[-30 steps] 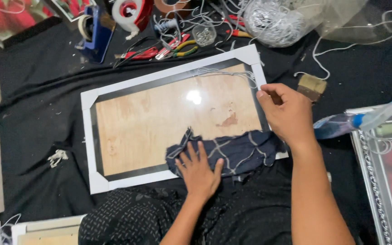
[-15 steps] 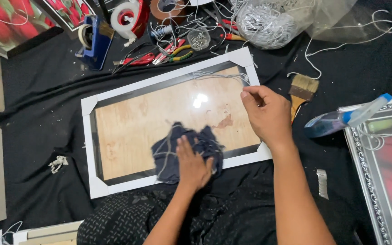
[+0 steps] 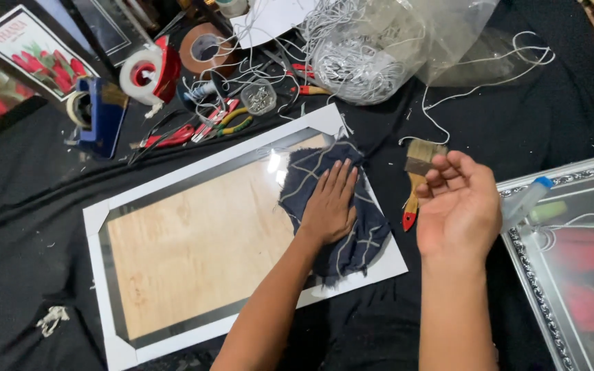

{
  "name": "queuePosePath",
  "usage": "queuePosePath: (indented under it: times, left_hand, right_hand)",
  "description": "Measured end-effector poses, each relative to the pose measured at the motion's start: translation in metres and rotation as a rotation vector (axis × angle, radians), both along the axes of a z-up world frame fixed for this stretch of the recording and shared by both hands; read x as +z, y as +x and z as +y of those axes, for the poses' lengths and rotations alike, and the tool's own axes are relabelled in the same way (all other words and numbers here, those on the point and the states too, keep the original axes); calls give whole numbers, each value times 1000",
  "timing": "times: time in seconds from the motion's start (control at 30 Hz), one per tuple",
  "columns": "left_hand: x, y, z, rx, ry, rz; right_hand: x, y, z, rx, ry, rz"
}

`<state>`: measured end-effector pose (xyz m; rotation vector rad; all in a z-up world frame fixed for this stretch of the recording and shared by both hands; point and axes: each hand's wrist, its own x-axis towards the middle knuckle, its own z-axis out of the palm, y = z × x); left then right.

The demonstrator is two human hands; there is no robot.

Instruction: The person wipes a rectangular picture frame on a workspace using a dark cloth, cleaning both the frame and the backing.

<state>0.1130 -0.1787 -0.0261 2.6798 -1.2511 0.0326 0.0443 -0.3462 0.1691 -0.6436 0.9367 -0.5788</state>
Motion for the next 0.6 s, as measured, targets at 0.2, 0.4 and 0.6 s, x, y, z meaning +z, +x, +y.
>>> queuePosePath:
  times: [0.2,0.4,0.6]
  left_hand:
    - [-17,79,-35,176,-27,-22]
    - [-15,115,-50,297,38,52]
    - [19,28,-45,123,1,167]
  right_hand:
    - [-9,8,-3,-16,-31,-34]
    - [-13,16,-3,-11,9,-46]
    - [-9,22,1,25,42,-70]
